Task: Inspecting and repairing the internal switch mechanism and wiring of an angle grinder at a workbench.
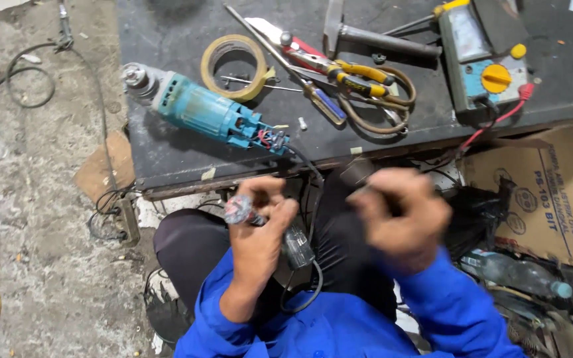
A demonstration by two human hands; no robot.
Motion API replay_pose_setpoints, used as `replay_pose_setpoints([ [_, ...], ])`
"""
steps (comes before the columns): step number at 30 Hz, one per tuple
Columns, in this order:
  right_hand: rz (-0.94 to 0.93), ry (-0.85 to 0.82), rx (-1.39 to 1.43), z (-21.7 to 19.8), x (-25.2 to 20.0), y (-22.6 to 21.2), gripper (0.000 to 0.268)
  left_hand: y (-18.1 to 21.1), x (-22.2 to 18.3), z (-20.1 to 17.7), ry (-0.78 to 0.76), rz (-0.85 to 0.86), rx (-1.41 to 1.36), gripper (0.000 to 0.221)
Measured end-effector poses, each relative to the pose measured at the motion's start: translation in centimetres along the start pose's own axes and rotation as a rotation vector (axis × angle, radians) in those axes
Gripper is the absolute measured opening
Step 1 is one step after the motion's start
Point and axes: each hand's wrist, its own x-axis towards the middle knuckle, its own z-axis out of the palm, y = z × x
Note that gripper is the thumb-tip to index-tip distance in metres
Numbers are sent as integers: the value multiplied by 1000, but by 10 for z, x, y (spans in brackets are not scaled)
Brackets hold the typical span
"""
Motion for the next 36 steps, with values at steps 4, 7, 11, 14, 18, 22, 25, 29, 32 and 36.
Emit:
replay_pose_setpoints([
  [4,147,157,-457,-72,44,38,16,-34,2,-22,-43,-68,-172,24],
  [7,96,159,-625,-126,58,121,18,-30,-4,-29,-87,-136,-284,43],
  [11,82,37,-845,-182,62,237,20,-8,-14,-25,-190,-74,-125,73],
  [14,37,-23,-947,-189,64,278,18,-24,-18,-29,-224,-93,-172,64],
  [18,22,-145,-953,-187,56,280,13,-27,-21,-27,-156,-210,-142,17],
  [22,4,114,-952,-165,31,214,15,-20,-20,-26,-95,-131,76,11],
  [25,180,261,-790,-129,-2,152,44,-28,-16,-30,-75,-119,84,18],
  [29,405,181,-649,-87,-61,139,36,-39,-15,-30,-89,-129,2,27],
  [32,677,6,-230,-63,-70,139,30,-33,-17,-21,-136,-173,118,28],
  [36,702,4,24,-41,-86,161,43,-26,-21,-8,-187,-144,150,30],
])
